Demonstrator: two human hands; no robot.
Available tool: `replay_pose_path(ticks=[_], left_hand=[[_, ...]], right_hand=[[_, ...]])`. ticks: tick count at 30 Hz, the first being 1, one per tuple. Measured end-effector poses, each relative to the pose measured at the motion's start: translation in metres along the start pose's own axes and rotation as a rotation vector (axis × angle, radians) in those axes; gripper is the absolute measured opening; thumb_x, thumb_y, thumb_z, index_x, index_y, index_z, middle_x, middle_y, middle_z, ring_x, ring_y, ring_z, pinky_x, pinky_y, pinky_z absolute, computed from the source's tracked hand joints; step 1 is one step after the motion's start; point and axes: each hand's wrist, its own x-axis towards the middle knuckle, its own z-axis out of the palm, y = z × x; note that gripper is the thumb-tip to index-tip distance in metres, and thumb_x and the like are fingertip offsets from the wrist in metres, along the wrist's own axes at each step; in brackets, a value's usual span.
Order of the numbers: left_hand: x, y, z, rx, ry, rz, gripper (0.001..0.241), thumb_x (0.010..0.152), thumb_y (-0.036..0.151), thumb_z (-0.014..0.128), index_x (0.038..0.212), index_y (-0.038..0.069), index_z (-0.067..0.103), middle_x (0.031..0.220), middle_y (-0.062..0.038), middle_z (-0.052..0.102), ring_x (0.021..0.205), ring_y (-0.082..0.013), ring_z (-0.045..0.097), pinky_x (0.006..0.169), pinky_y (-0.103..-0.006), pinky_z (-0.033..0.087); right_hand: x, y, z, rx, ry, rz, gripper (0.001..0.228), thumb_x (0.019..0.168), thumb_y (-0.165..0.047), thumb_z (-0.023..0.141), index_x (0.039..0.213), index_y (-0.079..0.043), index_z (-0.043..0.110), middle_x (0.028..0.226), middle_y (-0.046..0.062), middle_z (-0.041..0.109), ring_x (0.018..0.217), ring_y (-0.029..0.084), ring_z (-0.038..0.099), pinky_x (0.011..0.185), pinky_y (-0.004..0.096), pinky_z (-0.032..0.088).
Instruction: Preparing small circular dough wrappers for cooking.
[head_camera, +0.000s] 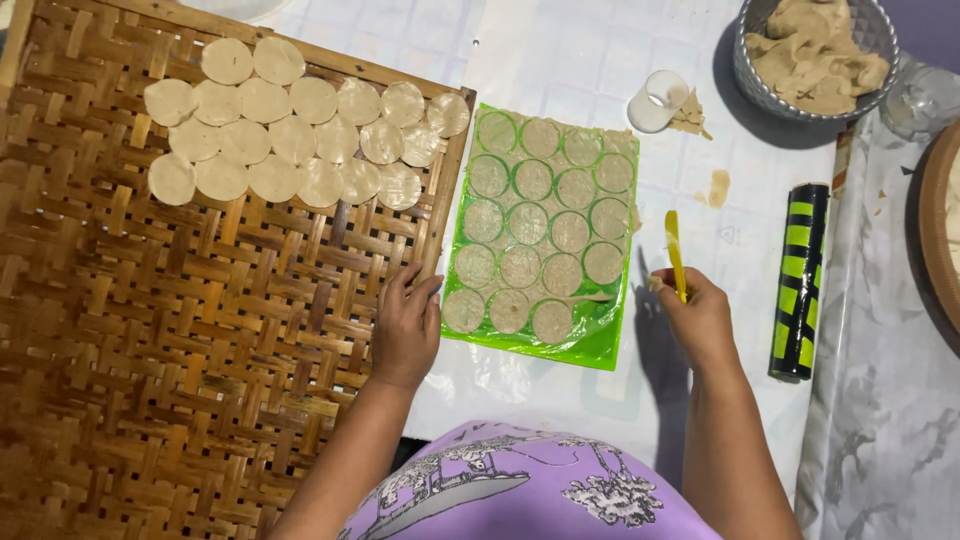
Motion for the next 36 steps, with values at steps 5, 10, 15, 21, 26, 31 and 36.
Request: replay_pose_path(ticks=[5,10,15,21,26,31,36], left_hand=[[0.003,0.006,-0.004,-0.007,-0.021,-0.03,0.024,0.098,0.007,0.06,0.121,0.011,0.069,0.132,-0.016,0.056,0.126,-0.0377,0.058,0.098,-0.0417,0.056],[0.0,-0.002,0.002,-0.008,-0.021,-0.027,0.024,0.098,0.006,0.061,0.12,0.01,0.07,0.132,-0.016,0.056,0.125,-0.0379,0.058,0.097,-0.041,0.056],[-0.002,-0.005,0.004,0.001,-0.02,-0.025,0.024,0.097,0.005,0.062,0.12,0.01,0.07,0.132,-0.016,0.056,0.126,-0.0384,0.058,0.098,-0.0416,0.056],[-0.002,-0.006,0.005,0.005,-0.007,-0.012,0.026,0.096,0.006,0.062,0.12,0.011,0.07,0.131,-0.016,0.056,0.125,-0.0385,0.057,0.098,-0.0401,0.056],[0.0,-0.001,0.003,0.001,-0.006,-0.019,0.025,0.096,0.006,0.062,0.118,0.011,0.071,0.131,-0.015,0.057,0.125,-0.037,0.058,0.097,-0.0387,0.057],[0.0,0.002,0.0,-0.004,-0.012,-0.035,0.025,0.096,0.006,0.062,0.118,0.011,0.071,0.131,-0.015,0.057,0.125,-0.0369,0.058,0.097,-0.0384,0.057],[0.003,0.002,0.001,0.006,-0.019,-0.046,0.025,0.096,0.006,0.062,0.118,0.011,0.071,0.131,-0.015,0.058,0.126,-0.0366,0.058,0.098,-0.0386,0.056]], right_hand=[[-0.02,-0.073,-0.017,0.292,0.079,-0.036,0.016,0.096,-0.005,0.065,0.111,0.0,0.071,0.062,0.004,0.048,0.047,0.007,0.043,0.044,0.019,0.037],[0.015,-0.042,-0.019,0.006,0.173,-0.173,0.03,0.094,0.006,0.062,0.121,-0.002,0.074,0.096,0.022,0.072,0.087,0.03,0.068,0.077,0.04,0.053],[0.057,-0.025,0.008,-0.24,0.178,-0.151,0.02,0.092,-0.001,0.072,0.111,-0.007,0.074,0.096,0.018,0.073,0.088,0.035,0.072,0.075,0.044,0.058],[0.082,-0.01,0.013,-0.238,0.214,-0.205,0.023,0.089,-0.006,0.078,0.112,-0.005,0.075,0.1,0.017,0.065,0.1,0.042,0.068,0.087,0.048,0.055],[0.074,-0.007,0.02,-0.32,0.165,-0.159,0.027,0.092,-0.018,0.079,0.117,-0.009,0.075,0.105,0.017,0.067,0.102,0.041,0.069,0.087,0.05,0.057],[0.013,-0.065,-0.006,-0.485,0.02,-0.098,0.061,0.101,-0.027,0.067,0.144,0.013,0.052,0.128,0.034,0.056,0.116,0.054,0.063,0.092,0.066,0.053],[-0.033,-0.072,-0.023,-0.801,-0.102,-0.092,0.06,0.106,-0.024,0.05,0.158,0.005,0.042,0.127,0.032,0.064,0.116,0.05,0.066,0.091,0.06,0.055]])
